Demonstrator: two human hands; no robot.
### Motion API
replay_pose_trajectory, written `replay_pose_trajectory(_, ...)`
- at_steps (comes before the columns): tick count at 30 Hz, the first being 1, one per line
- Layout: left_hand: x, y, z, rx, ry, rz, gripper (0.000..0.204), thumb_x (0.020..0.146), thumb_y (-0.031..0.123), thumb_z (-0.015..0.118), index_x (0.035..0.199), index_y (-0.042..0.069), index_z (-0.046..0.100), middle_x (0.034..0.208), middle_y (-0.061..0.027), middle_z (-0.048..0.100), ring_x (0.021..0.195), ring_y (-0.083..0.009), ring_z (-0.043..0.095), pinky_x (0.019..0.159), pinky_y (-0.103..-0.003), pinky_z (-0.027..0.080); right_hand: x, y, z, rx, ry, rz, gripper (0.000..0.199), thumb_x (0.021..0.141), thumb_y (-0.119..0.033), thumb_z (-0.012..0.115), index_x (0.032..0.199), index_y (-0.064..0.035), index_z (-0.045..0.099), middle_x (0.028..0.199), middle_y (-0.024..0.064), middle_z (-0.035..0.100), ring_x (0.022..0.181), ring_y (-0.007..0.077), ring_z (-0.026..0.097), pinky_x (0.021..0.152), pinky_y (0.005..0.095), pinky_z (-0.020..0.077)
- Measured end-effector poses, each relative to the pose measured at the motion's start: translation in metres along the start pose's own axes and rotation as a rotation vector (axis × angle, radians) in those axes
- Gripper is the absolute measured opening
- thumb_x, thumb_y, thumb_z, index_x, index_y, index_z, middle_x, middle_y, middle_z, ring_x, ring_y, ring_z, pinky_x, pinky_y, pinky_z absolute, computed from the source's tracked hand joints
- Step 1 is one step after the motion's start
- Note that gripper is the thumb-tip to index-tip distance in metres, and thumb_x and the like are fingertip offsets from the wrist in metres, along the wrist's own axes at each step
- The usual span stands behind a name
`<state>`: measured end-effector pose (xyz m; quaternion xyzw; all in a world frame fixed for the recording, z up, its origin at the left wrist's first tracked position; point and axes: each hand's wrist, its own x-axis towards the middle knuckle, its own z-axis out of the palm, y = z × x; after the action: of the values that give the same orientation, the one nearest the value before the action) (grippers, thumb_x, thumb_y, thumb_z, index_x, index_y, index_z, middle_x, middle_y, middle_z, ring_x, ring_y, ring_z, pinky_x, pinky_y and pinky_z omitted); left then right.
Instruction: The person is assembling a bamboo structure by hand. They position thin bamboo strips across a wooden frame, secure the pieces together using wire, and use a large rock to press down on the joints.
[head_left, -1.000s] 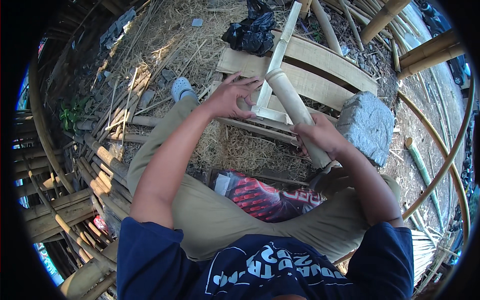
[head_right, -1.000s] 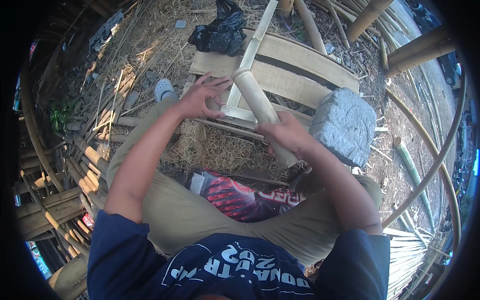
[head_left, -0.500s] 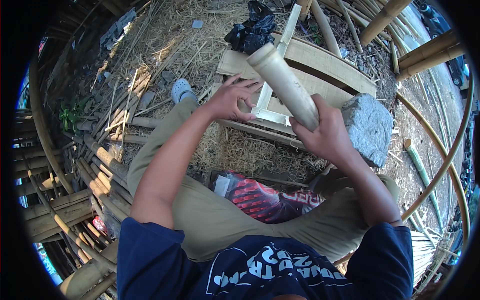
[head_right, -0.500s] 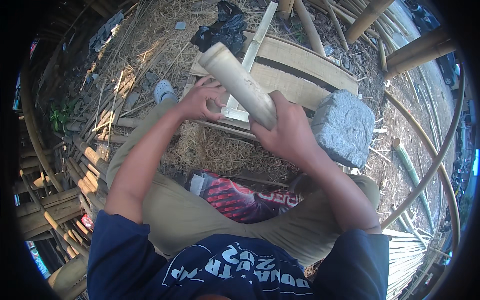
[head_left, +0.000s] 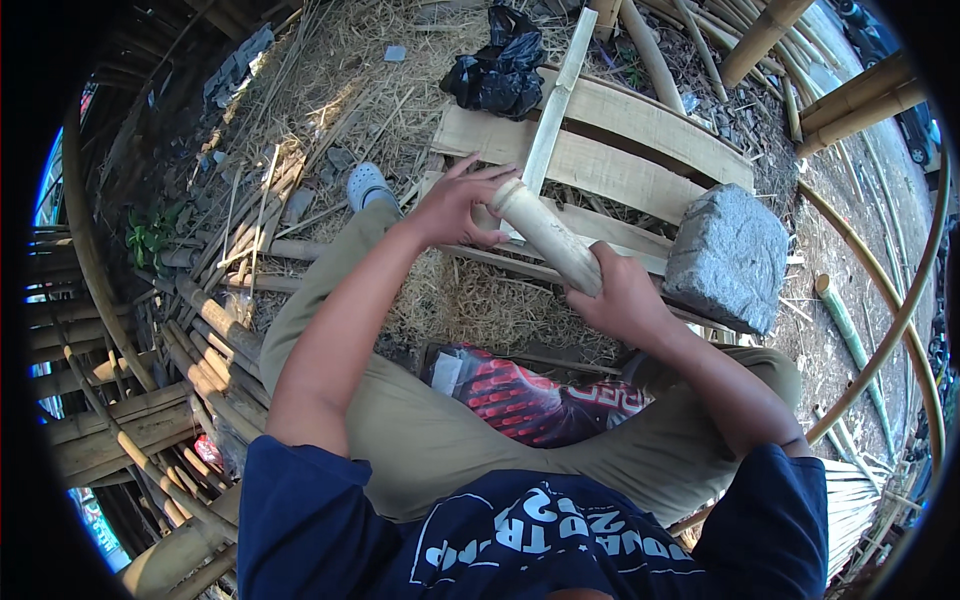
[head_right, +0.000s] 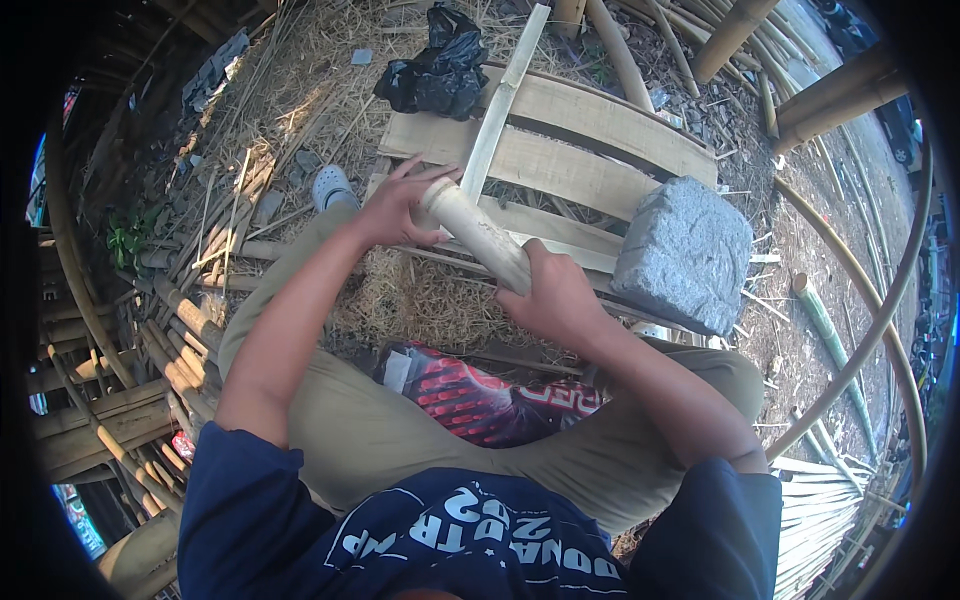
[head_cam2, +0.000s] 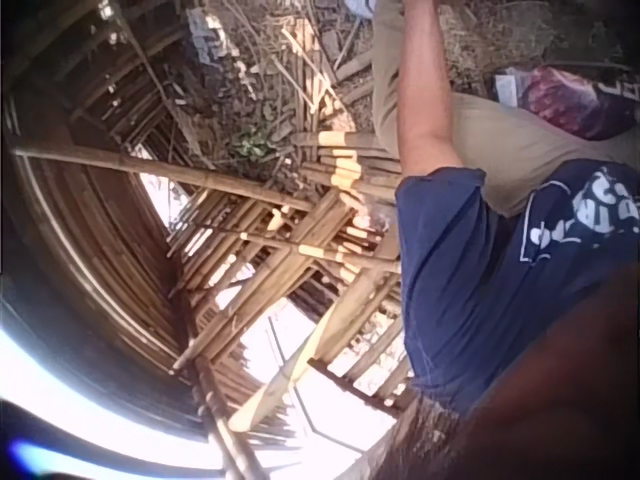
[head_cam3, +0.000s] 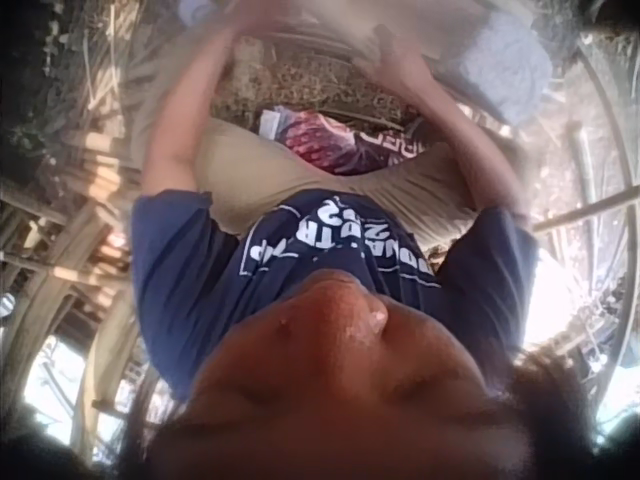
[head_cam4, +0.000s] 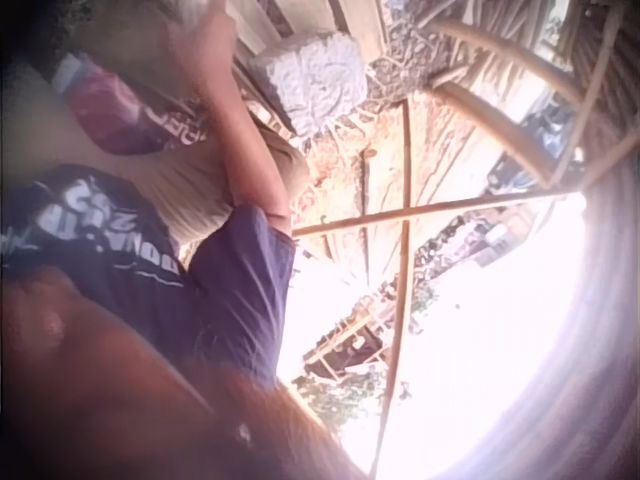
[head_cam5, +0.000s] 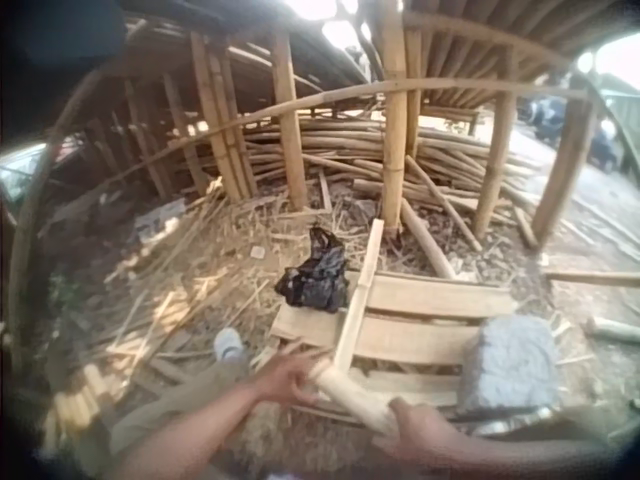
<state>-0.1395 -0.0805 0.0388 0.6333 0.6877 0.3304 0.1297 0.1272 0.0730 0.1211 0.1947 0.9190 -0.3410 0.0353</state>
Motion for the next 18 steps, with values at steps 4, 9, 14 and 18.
replay_pose_trajectory(4, 0.001, 0.001, 0.0, 0.027, -0.041, -0.031, 0.033, 0.07, 0.032, 0.09, 0.093, 0.012, 0.076, 0.152, -0.008, 0.059, 0.146, -0.0189, 0.049, 0.131, -0.051, 0.018, 0.001, 0.004, 0.003, -0.021, -0.121, 0.082, 0.05, 0.082, -0.027, 0.076, 0.107, 0.0134, 0.062, 0.087, 0.033, 0.071, 0.084, 0.0466, 0.073, 0.079, 0.0504, 0.0581)
replay_pose_trajectory(9, -0.003, -0.008, -0.004, 0.041, -0.08, -0.033, 0.051, 0.07, 0.033, 0.09, 0.116, 0.016, 0.077, 0.149, -0.0058, 0.062, 0.147, -0.0193, 0.049, 0.13, -0.05, 0.02, 0.008, 0.0, -0.005, 0.066, -0.105, 0.119, 0.05, 0.084, -0.029, 0.075, 0.112, 0.0115, 0.063, 0.082, 0.0274, 0.072, 0.077, 0.0368, 0.075, 0.074, 0.0459, 0.0582)
replay_pose_trajectory(14, 0.0, -0.006, 0.001, -0.002, -0.063, -0.033, 0.038, 0.068, 0.032, 0.091, 0.096, 0.012, 0.076, 0.151, -0.0056, 0.06, 0.147, -0.0197, 0.048, 0.131, -0.052, 0.017, 0.014, 0.014, -0.005, 0.171, -0.208, 0.18, 0.053, 0.084, -0.029, 0.074, 0.112, 0.0142, 0.064, 0.083, 0.0262, 0.073, 0.073, 0.0347, 0.075, 0.071, 0.0441, 0.059)
replay_pose_trajectory(18, -0.002, -0.011, -0.002, 0.057, -0.112, -0.01, 0.038, 0.07, 0.036, 0.09, 0.096, 0.013, 0.077, 0.153, -0.0041, 0.059, 0.15, -0.0188, 0.045, 0.13, -0.053, 0.018, 0.018, 0.011, -0.01, 0.33, -0.271, 0.316, 0.052, 0.086, -0.03, 0.073, 0.113, 0.0134, 0.064, 0.079, 0.0186, 0.071, 0.064, 0.0241, 0.072, 0.06, 0.0405, 0.0572)
